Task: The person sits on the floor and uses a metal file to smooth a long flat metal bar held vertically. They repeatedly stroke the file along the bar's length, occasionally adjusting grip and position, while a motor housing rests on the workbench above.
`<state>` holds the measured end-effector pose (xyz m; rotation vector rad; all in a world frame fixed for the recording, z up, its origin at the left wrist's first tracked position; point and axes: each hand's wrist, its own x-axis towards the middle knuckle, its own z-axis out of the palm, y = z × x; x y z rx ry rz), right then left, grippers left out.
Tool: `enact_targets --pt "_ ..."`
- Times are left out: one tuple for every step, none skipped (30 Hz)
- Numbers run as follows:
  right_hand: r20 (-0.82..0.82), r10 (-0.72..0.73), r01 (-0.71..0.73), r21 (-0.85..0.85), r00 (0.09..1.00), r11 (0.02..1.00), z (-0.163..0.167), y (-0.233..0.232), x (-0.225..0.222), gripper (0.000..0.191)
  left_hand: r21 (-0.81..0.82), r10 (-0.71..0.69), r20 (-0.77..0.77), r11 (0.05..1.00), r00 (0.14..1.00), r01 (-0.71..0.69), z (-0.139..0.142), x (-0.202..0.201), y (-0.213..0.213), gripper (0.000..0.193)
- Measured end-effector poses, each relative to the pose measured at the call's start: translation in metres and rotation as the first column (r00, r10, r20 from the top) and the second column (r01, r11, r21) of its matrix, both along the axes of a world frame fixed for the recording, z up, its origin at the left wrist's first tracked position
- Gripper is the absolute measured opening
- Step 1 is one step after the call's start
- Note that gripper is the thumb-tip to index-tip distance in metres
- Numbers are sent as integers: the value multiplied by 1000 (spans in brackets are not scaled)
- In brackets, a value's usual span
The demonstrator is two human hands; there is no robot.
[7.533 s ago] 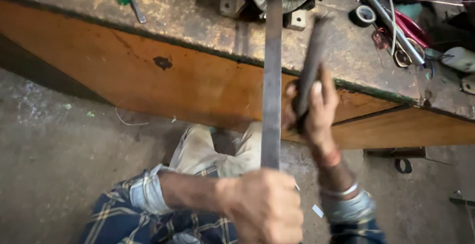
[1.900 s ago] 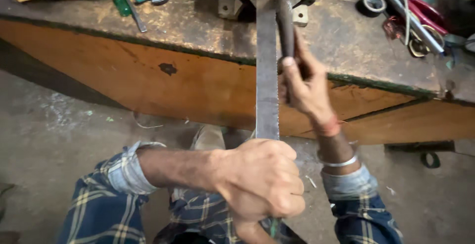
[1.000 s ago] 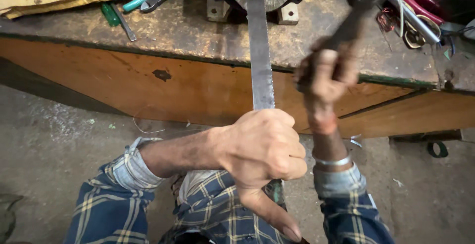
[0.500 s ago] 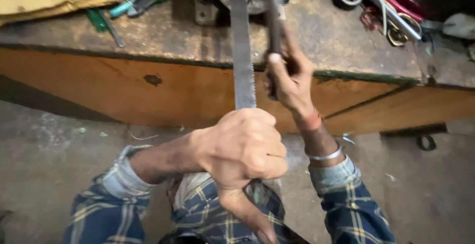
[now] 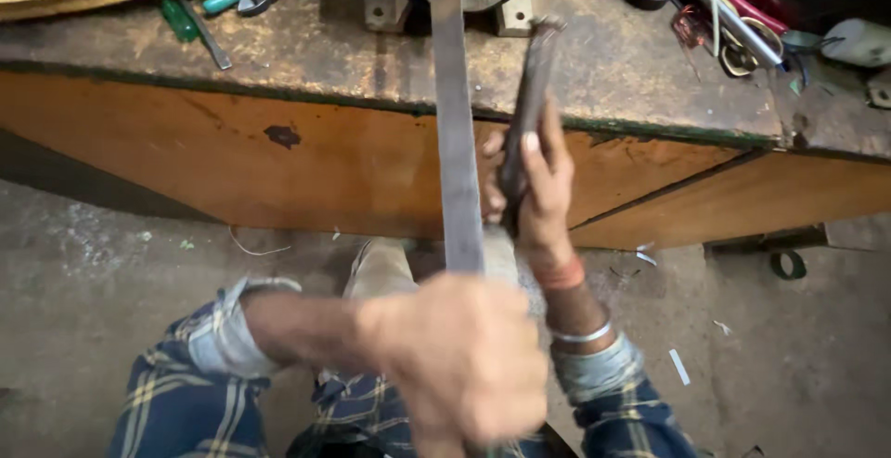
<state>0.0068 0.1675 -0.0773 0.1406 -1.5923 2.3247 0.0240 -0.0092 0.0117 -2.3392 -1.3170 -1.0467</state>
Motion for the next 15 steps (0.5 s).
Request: enact_targets --pt "-4 18 -18 -34 1000 999 -3 -9 4 75 -31 5 -25 999 1000 -6 -6 11 -1 41" --pt "-8 42 -43 -68 999 997 -4 -17 8 75 -63 16 -50 998 999 -19 -14 23 -3 36" --pt "-12 45 -46 -104 999 994 -4 -26 11 76 -78 16 -62 997 998 -20 -22 30 -2 34" --pt "-16 51 -53 -141 999 989 -3 -35 13 76 -93 15 -74 995 997 -22 -31 37 -2 31" --pt "-16 58 -60 -179 998 982 -1 -41 14 77 -94 1 -67 996 998 -7 -39 42 3 29" --pt "-35 79 -85 -230 996 969 1 -46 14 75 -95 -14 -58 995 998 8 -46 46 8 27" --pt "-56 97 -109 -278 994 954 4 -49 13 74 -69 -11 -54 998 999 8 -51 47 12 28" --pt "-78 111 -131 -325 991 937 7 -51 12 72 -42 -13 -50 999 999 11 -54 45 16 29" --pt "-68 80 -97 -292 994 951 9 -51 10 69 -15 -18 -48 1000 999 17 -56 42 19 31" --pt "-58 47 -61 -261 997 964 12 -49 8 67 -10 -28 -48 1000 998 27 -55 39 20 36" --pt "-43 12 -22 -231 999 973 14 -47 6 65 -7 -39 -42 999 998 39 -53 32 21 42" --pt "-28 -4 -2 -205 1000 979 17 -45 5 64 -3 -55 -36 998 998 55 -50 26 21 47" --pt "-21 -24 20 -177 999 984 19 -43 3 64 20 -60 -14 998 998 60 -47 20 22 49" --pt "-17 -45 42 -148 999 988 20 -40 1 64 44 -67 4 997 998 66 -44 15 22 52" --pt "-16 -51 48 -139 999 989 21 -38 -3 64 68 -71 26 995 997 69 -41 10 22 55"
